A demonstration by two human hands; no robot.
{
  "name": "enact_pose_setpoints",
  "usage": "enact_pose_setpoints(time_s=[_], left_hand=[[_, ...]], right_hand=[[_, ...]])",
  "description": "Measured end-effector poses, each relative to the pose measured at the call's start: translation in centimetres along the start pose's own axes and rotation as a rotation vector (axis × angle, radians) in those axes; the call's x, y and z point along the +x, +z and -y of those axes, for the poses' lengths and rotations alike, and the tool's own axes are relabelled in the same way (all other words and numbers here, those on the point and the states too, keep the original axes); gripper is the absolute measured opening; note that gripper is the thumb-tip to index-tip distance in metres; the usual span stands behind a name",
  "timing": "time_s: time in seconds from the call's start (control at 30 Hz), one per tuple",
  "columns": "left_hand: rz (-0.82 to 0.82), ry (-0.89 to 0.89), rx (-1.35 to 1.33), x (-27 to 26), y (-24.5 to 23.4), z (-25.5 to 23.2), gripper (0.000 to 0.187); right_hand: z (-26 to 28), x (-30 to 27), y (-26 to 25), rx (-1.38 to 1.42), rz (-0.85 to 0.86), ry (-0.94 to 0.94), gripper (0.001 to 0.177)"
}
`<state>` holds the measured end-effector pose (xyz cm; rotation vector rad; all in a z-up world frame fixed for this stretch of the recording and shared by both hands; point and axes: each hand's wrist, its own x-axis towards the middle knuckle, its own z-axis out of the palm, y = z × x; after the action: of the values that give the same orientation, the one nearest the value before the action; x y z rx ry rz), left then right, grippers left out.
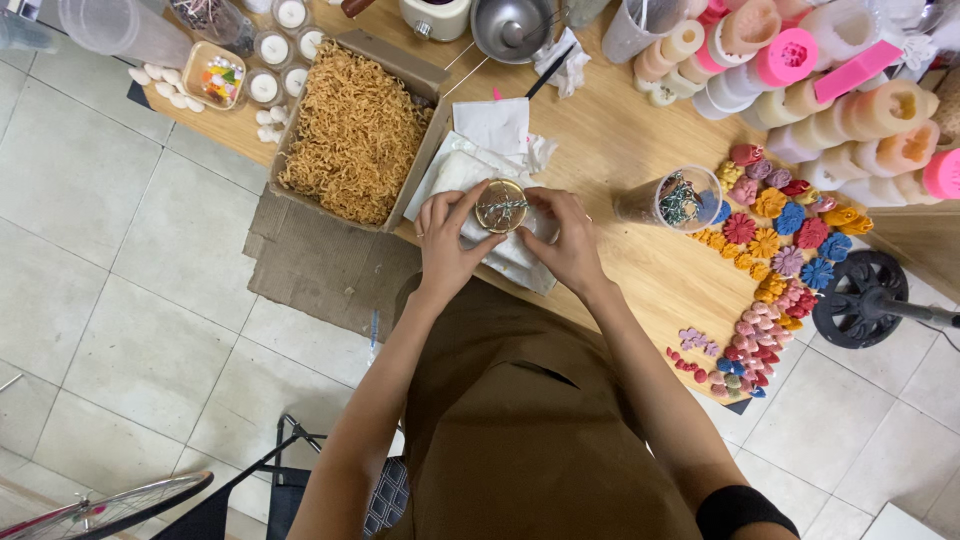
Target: The person places decorative elements onto a candle, adjusts them by hand, and then moves the candle to a tray containing other candles.
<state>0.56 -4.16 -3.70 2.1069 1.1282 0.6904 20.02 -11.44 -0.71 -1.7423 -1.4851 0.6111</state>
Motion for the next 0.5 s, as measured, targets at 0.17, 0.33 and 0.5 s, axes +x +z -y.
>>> enact_pose_setpoints(time_s=[0.17, 0.33, 0.5], left_hand=[[0.035, -0.005, 0.069, 0.11, 0.05, 0.28, 0.082], [0.031, 0.004, 0.062, 0.06, 0.07, 0.34, 0.089], [0.059, -0.020, 0.009, 0.30, -0.51, -0.22, 0.093]], right_hand=[[0.19, 0.21, -0.18, 0.027, 0.013, 0.015, 0.054], [0.45, 0.38, -0.34, 0.013, 0.029, -0.007, 0.054], [0.80, 0.33, -0.72, 0.058, 0.040, -0.024, 0.054]])
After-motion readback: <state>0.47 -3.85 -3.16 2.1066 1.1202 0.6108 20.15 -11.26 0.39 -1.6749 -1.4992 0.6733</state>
